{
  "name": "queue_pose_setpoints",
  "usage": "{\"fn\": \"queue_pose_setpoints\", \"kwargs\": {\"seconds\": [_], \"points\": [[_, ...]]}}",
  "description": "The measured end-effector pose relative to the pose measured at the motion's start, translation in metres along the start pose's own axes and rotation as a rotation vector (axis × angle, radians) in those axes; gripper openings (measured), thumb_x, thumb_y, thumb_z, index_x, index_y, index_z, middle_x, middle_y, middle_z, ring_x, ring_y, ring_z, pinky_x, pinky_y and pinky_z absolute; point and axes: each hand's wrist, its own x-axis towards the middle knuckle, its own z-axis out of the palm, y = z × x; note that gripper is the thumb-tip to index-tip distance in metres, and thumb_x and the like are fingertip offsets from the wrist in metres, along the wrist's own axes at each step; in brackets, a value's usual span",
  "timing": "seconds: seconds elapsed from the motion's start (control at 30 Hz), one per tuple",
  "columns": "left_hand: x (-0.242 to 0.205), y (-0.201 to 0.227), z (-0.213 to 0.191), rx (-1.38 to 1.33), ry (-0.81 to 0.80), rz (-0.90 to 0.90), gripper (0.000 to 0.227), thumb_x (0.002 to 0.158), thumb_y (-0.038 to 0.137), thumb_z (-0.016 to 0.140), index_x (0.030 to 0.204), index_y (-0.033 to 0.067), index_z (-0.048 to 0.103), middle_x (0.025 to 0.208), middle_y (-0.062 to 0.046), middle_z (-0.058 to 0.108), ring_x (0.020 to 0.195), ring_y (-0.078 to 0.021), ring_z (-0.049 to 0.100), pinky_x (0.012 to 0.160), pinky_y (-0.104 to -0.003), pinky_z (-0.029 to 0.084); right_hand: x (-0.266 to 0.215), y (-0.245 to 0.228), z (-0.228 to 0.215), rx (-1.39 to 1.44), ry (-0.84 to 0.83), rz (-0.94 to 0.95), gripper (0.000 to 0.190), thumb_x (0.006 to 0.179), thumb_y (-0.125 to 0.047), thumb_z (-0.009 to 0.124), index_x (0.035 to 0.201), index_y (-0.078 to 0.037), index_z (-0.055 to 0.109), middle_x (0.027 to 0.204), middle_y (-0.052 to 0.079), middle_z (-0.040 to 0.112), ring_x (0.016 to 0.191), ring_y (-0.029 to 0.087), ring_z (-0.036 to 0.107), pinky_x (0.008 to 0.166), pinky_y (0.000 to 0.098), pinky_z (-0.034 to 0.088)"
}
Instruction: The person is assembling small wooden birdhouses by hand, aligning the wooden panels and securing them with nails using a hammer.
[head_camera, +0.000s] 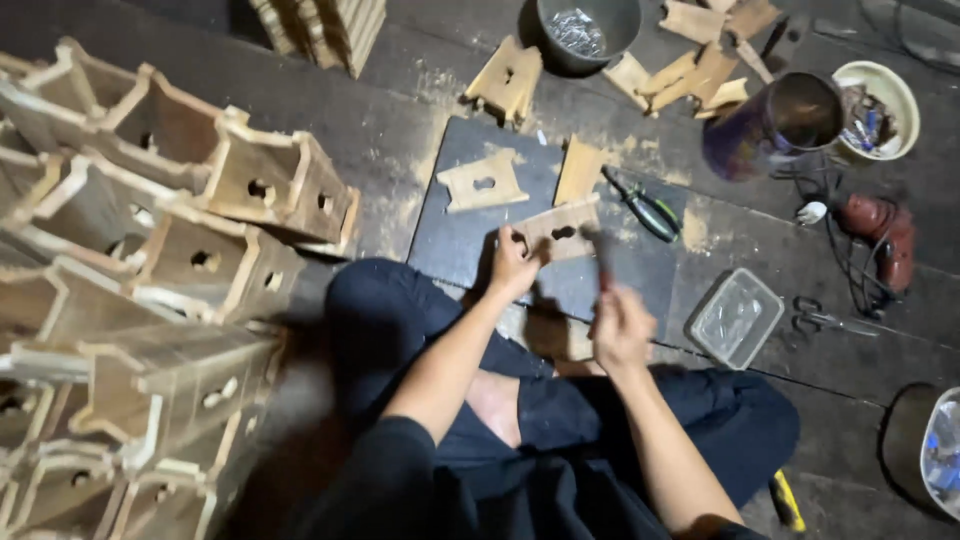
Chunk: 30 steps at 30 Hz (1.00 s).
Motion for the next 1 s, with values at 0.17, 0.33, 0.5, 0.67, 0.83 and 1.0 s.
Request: {"fn": "queue_pose_setpoints", "kwargs": {"seconds": [0.17,0.33,0.5,0.67,0.83,1.0], "points": [[0.003,-0.007,0.009,0.063,0.002,-0.012,0.077,0.088,0.030,0.085,0.142,-0.0001,0.038,0.108,-0.028,0.074,0.107,-0.0353,0.074,0.091,-0.041,0.061,0.003,-0.009,0.000,-0.114,-0.121,0.123,0.017,0.105,-0.011,0.060,0.107,-0.008,0.077,0.071,0.016,0.071,0.066,0.038,0.071,0.063,0.0468,0.053],[0.002,-0.006,0.009,0.172,-0.002,0.024,0.084,0.083,0.035,0.089,0.142,0.0014,0.040,0.112,-0.025,0.075,0.114,-0.0367,0.073,0.097,-0.048,0.060,0.007,-0.025,0.004,-0.187,-0.229,0.382,0.027,0.109,-0.025,0.058,0.128,-0.016,0.074,0.106,0.022,0.078,0.107,0.046,0.071,0.091,0.0583,0.055],[0.015,-0.039,0.004,-0.074,0.004,0.004,0.096,0.086,0.010,0.087,0.160,0.0011,0.028,0.131,-0.042,0.063,0.126,-0.0513,0.063,0.102,-0.054,0.057,0.009,-0.014,-0.031,-0.182,-0.063,0.141,0.028,0.111,-0.010,0.057,0.130,0.005,0.072,0.115,0.035,0.071,0.111,0.055,0.066,0.095,0.0617,0.053],[-0.024,0.026,-0.008,-0.170,-0.040,0.094,0.086,0.086,-0.009,0.074,0.161,-0.0004,0.033,0.129,-0.042,0.057,0.125,-0.0510,0.059,0.109,-0.055,0.050,0.038,0.073,-0.050,-0.704,-0.382,0.582,0.033,0.105,-0.039,0.060,0.137,-0.032,0.067,0.114,0.024,0.077,0.111,0.050,0.071,0.095,0.0629,0.055],[-0.004,0.021,-0.018,-0.143,-0.046,0.245,0.074,0.074,-0.008,0.067,0.147,0.0031,0.057,0.085,-0.015,0.068,0.084,-0.0228,0.072,0.081,-0.034,0.063,0.033,0.129,-0.044,-0.962,-0.325,0.607,0.035,0.109,-0.055,0.055,0.131,-0.035,0.075,0.116,0.017,0.065,0.115,0.045,0.069,0.087,0.0583,0.059],[-0.028,0.084,-0.013,-0.164,-0.110,0.246,0.033,0.068,-0.001,0.070,0.099,0.0088,0.072,0.075,0.000,0.066,0.067,-0.0114,0.061,0.062,-0.024,0.054,0.044,0.040,-0.004,0.816,-0.120,0.717,0.034,0.111,-0.036,0.060,0.105,-0.004,0.071,0.092,0.016,0.073,0.089,0.030,0.072,0.077,0.0506,0.058]]}}
